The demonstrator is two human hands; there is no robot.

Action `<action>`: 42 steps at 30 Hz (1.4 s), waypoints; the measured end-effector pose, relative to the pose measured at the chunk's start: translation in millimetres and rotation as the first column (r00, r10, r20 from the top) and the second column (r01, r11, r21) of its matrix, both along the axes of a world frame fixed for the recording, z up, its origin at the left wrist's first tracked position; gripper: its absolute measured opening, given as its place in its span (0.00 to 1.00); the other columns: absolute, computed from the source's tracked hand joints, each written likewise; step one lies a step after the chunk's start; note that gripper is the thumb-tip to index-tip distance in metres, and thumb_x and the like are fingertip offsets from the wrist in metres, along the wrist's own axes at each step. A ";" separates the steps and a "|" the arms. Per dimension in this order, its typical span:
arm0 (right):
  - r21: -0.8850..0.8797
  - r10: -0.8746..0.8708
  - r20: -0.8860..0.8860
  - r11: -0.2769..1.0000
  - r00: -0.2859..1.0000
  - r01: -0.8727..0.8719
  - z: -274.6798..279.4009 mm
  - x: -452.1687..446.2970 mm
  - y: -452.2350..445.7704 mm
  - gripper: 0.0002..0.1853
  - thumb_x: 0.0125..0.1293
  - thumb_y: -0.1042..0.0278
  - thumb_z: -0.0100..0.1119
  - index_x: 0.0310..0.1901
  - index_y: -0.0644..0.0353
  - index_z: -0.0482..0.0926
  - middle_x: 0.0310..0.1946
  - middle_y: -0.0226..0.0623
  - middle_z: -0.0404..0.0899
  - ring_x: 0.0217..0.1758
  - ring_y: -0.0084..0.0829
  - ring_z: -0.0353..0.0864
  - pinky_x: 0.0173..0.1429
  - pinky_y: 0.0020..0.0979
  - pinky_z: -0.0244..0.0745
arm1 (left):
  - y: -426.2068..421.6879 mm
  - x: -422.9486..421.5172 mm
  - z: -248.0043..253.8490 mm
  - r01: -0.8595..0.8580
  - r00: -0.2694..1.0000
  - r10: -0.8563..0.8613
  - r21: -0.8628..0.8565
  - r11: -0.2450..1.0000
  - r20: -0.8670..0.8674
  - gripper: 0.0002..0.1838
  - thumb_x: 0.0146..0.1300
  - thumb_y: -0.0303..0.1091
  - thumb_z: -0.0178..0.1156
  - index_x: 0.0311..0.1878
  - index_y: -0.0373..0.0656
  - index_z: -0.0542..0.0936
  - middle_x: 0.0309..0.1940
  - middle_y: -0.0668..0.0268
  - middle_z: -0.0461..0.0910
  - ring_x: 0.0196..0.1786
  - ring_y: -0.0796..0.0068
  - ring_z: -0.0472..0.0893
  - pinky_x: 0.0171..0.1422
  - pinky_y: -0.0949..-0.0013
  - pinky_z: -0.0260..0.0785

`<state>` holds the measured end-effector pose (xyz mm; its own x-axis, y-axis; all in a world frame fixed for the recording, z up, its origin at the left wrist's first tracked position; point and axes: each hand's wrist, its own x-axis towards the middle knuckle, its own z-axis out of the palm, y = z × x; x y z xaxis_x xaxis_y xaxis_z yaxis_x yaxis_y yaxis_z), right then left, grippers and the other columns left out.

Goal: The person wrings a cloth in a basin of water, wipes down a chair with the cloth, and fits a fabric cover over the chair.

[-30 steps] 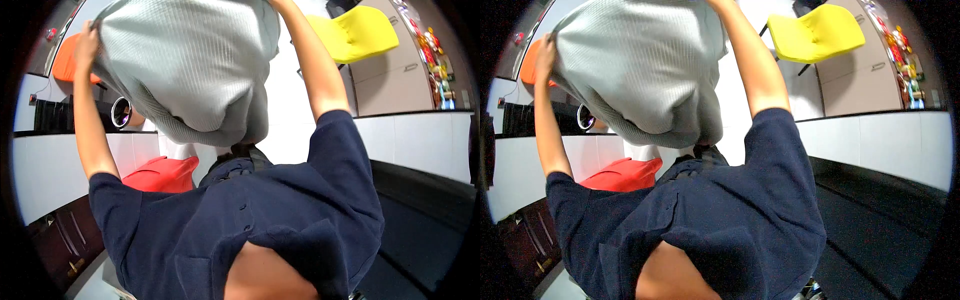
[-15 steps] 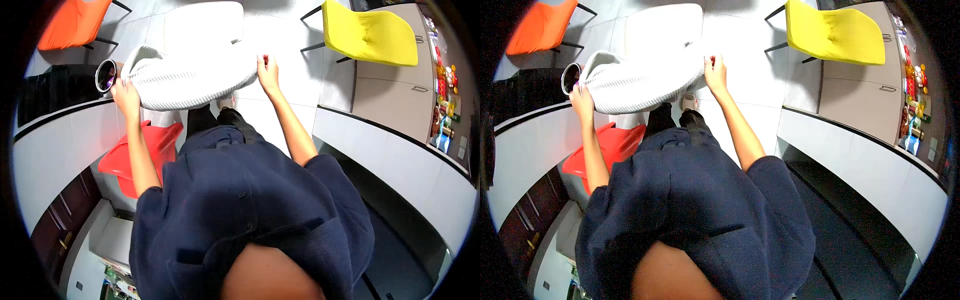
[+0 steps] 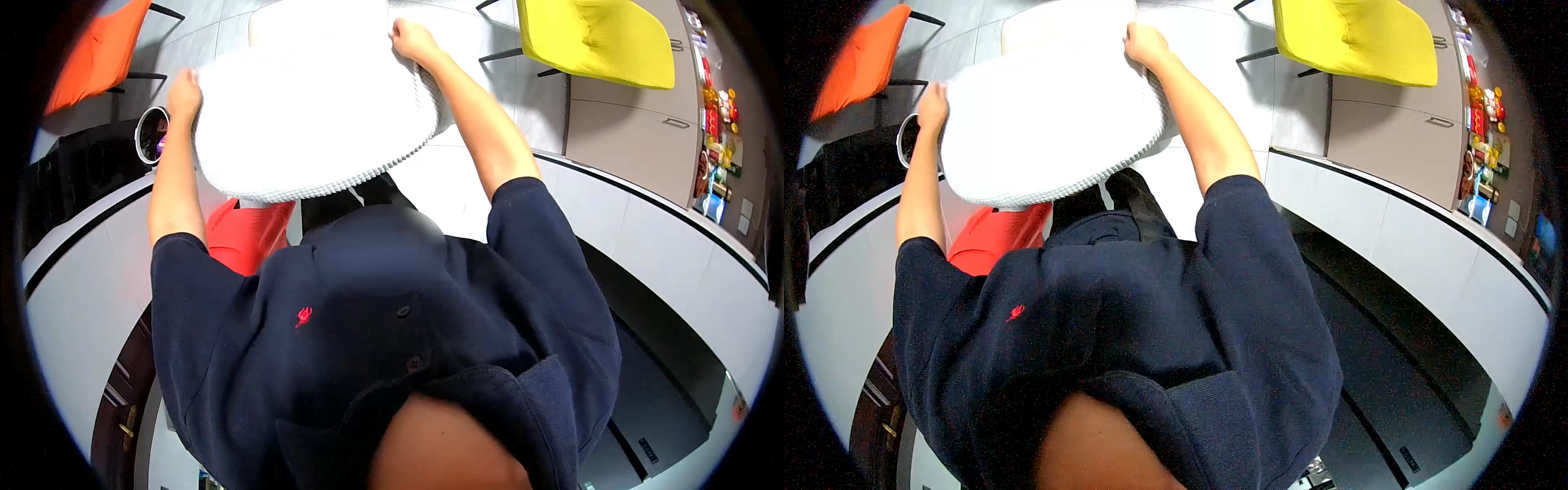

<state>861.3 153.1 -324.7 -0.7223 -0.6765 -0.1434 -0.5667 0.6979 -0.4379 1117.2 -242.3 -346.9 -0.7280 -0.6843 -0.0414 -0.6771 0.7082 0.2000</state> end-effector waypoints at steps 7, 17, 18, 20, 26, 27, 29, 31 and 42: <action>-0.477 -0.204 0.100 0.849 0.974 0.227 98.8 59.0 104.8 0.20 0.57 0.57 0.55 0.44 0.66 0.72 0.35 0.46 0.76 0.39 0.36 0.76 0.45 0.32 0.70 | 113.2 119.5 127.2 -0.135 0.820 0.375 0.491 0.861 -0.432 0.24 0.56 0.43 0.58 0.46 0.32 0.71 0.36 0.57 0.76 0.38 0.71 0.73 0.44 0.70 0.65; -0.509 -0.265 0.292 0.770 0.919 0.384 123.2 144.0 122.1 0.13 0.59 0.62 0.54 0.29 0.65 0.69 0.16 0.35 0.66 0.23 0.21 0.63 0.27 0.26 0.61 | 206.1 112.9 159.1 -0.256 0.833 0.191 -0.056 0.965 -0.519 0.11 0.63 0.37 0.49 0.36 0.37 0.68 0.21 0.60 0.70 0.24 0.68 0.70 0.29 0.66 0.62; -0.551 -0.215 0.290 0.759 0.932 0.347 139.4 135.5 119.3 0.13 0.58 0.61 0.54 0.28 0.65 0.69 0.17 0.34 0.64 0.23 0.21 0.62 0.27 0.26 0.61 | 184.8 115.5 175.8 -0.265 0.804 0.243 0.039 0.963 -0.543 0.13 0.63 0.40 0.50 0.35 0.39 0.68 0.18 0.65 0.69 0.21 0.76 0.70 0.25 0.70 0.62; -0.533 -0.203 0.138 0.810 0.969 0.246 179.1 120.3 109.3 0.14 0.57 0.60 0.54 0.27 0.65 0.70 0.17 0.33 0.65 0.24 0.20 0.63 0.27 0.26 0.62 | 153.4 124.2 196.0 -0.092 0.813 0.352 0.495 0.864 -0.464 0.14 0.62 0.41 0.51 0.30 0.40 0.67 0.15 0.69 0.65 0.17 0.79 0.67 0.21 0.73 0.59; -0.335 -0.167 0.255 0.909 0.952 0.249 185.6 89.7 82.6 0.11 0.59 0.62 0.56 0.33 0.62 0.73 0.23 0.26 0.71 0.27 0.14 0.65 0.30 0.17 0.59 | 251.9 145.2 115.8 -0.110 0.849 0.511 0.902 0.417 -0.133 0.26 0.64 0.54 0.44 0.39 0.36 0.72 0.21 0.65 0.74 0.19 0.77 0.73 0.24 0.76 0.64; -0.286 -0.165 0.303 0.924 0.939 0.254 170.1 83.8 90.5 0.13 0.57 0.63 0.58 0.40 0.62 0.74 0.27 0.29 0.74 0.30 0.16 0.68 0.33 0.17 0.62 | 260.7 146.8 105.4 -0.061 0.783 0.564 0.870 0.490 -0.263 0.24 0.65 0.51 0.43 0.35 0.35 0.72 0.19 0.67 0.71 0.18 0.78 0.71 0.23 0.76 0.64; -0.428 -0.097 0.552 0.820 0.828 0.381 158.8 92.8 110.2 0.18 0.55 0.65 0.60 0.46 0.62 0.72 0.32 0.31 0.75 0.33 0.17 0.69 0.35 0.18 0.65 | 261.7 150.6 105.9 -0.163 0.770 0.529 0.691 0.704 -0.357 0.22 0.65 0.48 0.45 0.27 0.37 0.71 0.14 0.70 0.66 0.18 0.80 0.69 0.22 0.75 0.61; -0.480 -0.013 0.668 0.756 0.744 0.444 151.2 102.1 126.9 0.29 0.52 0.69 0.63 0.56 0.61 0.65 0.41 0.34 0.75 0.38 0.20 0.71 0.39 0.20 0.68 | 247.9 146.8 125.7 -0.176 0.778 0.468 0.568 0.804 -0.420 0.22 0.65 0.45 0.46 0.22 0.37 0.68 0.10 0.70 0.62 0.16 0.81 0.66 0.21 0.73 0.57; -0.252 -0.273 0.647 0.805 0.712 0.538 203.6 157.8 153.9 0.15 0.61 0.56 0.53 0.35 0.63 0.76 0.23 0.24 0.71 0.24 0.17 0.65 0.29 0.21 0.63 | 138.0 112.2 245.1 -0.289 0.702 0.428 0.321 0.902 -0.570 0.25 0.57 0.48 0.58 0.12 0.43 0.65 0.10 0.77 0.59 0.15 0.86 0.57 0.18 0.78 0.47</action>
